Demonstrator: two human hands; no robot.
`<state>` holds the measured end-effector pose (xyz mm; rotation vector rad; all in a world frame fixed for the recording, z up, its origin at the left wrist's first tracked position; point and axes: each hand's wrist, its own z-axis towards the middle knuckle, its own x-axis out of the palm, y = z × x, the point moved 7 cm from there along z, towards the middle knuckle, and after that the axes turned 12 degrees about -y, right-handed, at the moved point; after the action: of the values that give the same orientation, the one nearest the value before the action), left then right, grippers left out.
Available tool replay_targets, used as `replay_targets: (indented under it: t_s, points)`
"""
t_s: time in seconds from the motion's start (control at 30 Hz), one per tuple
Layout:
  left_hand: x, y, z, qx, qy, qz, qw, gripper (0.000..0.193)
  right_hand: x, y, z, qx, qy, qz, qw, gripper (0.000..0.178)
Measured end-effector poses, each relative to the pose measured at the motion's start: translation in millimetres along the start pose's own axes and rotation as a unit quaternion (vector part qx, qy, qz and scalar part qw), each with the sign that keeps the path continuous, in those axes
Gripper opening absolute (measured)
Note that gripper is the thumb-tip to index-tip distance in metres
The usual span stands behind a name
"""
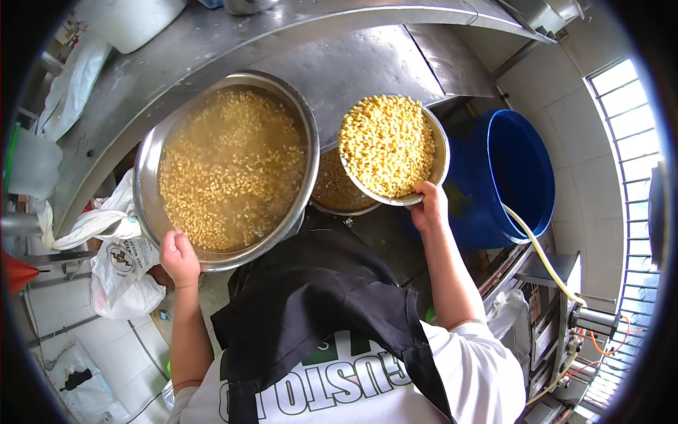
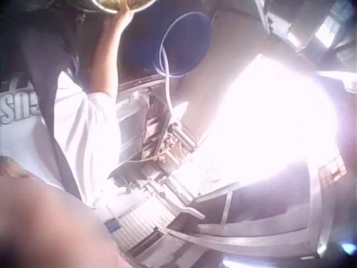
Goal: The person washes beans in a large bowl by hand under running water from a hose, then uses a strainer to scoop the beans out and place them into another bowl.
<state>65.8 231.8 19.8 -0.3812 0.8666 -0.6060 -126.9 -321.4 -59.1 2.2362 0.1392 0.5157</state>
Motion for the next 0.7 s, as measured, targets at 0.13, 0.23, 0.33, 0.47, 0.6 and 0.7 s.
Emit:
replay_targets:
  t_s: [0.13, 0.23, 0.33, 0.47, 0.6, 0.7]
  points:
    - [4, -6, 4, -0.004, 0.015, 0.014, 1.000, 0.018, -43, -10, 43, -0.031, -0.059, -0.039, 0.997, 0.062]
    - [9, 7, 0, -0.025, 0.051, 0.034, 0.998, 0.020, -65, -31, 86, -0.019, -0.091, -0.057, 0.994, 0.065]
    - [10, 1, -1, -0.023, 0.053, 0.035, 0.998, 0.018, -76, -49, 128, -0.031, -0.134, -0.112, 0.984, 0.065]
    - [12, 10, -5, -0.037, 0.065, 0.034, 0.997, 0.018, -76, -81, 202, -0.079, -0.201, -0.263, 0.940, 0.076]
    - [12, 21, -8, -0.066, 0.084, 0.045, 0.993, 0.019, -49, -97, 257, -0.134, -0.217, -0.481, 0.839, 0.084]
    - [13, 27, -9, -0.094, 0.101, 0.033, 0.990, 0.019, -13, -97, 271, -0.216, -0.186, -0.580, 0.763, 0.082]
